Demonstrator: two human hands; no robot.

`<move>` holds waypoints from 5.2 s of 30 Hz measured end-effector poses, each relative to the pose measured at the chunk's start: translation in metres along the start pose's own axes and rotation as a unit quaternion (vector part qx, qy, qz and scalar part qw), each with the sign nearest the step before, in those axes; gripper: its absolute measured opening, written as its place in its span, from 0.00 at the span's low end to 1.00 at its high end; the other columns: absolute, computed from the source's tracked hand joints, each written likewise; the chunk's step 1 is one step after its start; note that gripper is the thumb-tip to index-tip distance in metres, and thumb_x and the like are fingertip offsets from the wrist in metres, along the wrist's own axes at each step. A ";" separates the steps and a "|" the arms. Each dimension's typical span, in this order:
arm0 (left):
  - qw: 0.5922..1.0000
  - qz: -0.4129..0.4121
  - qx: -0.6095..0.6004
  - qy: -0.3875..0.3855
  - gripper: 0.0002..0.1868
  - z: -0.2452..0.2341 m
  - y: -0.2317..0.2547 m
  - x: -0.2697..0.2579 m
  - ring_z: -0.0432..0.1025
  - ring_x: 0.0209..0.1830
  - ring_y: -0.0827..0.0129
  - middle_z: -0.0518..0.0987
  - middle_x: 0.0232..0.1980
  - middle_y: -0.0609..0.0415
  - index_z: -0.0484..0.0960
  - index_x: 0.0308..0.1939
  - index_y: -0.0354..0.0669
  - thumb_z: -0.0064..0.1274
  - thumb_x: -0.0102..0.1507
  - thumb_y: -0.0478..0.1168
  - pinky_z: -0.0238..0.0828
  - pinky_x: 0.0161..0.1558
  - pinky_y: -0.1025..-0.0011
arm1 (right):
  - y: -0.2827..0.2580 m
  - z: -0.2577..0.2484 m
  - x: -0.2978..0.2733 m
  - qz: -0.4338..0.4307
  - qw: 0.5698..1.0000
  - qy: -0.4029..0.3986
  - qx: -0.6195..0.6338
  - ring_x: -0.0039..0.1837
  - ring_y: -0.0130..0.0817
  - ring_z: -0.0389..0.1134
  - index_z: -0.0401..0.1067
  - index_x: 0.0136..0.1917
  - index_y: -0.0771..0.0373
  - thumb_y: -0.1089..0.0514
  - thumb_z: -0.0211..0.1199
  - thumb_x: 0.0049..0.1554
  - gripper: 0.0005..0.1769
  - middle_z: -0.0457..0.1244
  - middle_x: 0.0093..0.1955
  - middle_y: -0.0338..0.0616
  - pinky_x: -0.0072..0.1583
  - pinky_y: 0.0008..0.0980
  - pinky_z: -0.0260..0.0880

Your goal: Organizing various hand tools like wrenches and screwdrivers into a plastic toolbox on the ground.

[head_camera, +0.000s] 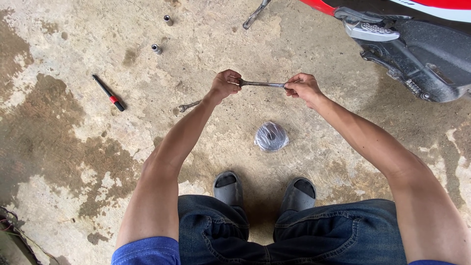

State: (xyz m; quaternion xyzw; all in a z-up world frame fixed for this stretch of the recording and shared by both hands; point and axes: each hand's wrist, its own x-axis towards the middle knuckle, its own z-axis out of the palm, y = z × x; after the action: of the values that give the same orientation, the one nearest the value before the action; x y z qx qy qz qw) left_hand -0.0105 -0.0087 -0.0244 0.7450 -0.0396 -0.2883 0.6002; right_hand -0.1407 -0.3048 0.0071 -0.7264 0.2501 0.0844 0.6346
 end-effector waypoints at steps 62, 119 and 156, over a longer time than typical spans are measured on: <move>0.975 0.008 -0.169 0.145 0.13 -0.066 0.737 -0.581 0.82 0.36 0.61 0.82 0.40 0.43 0.85 0.50 0.40 0.55 0.63 0.30 0.80 0.34 0.74 | -0.699 -0.108 -0.564 -0.047 0.990 -0.041 0.123 0.44 0.35 0.75 0.77 0.60 0.63 0.65 0.60 0.60 0.15 0.71 0.46 0.50 0.50 0.30 0.76; 0.874 0.071 -0.249 0.411 0.11 -0.881 0.720 -0.546 0.75 0.37 0.71 0.76 0.39 0.52 0.78 0.51 0.41 0.56 0.66 0.37 0.81 0.43 0.70 | -1.057 0.712 -0.276 -0.158 0.948 -0.273 0.038 0.39 0.28 0.72 0.74 0.60 0.64 0.65 0.61 0.60 0.13 0.69 0.38 0.47 0.46 0.23 0.74; 0.957 0.095 -0.135 0.237 0.17 -1.461 0.727 -0.388 0.77 0.41 0.62 0.78 0.39 0.46 0.76 0.61 0.40 0.53 0.68 0.33 0.80 0.48 0.60 | -1.255 1.176 -0.081 -0.126 0.982 -0.125 0.059 0.39 0.27 0.73 0.75 0.59 0.61 0.64 0.61 0.60 0.13 0.70 0.38 0.45 0.46 0.22 0.75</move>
State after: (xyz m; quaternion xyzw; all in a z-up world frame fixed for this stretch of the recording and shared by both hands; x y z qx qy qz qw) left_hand 0.5727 1.2209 0.9556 0.6964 0.0726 -0.0471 0.7124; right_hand 0.6097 0.9372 0.9346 -0.6967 0.0801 0.0794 0.7084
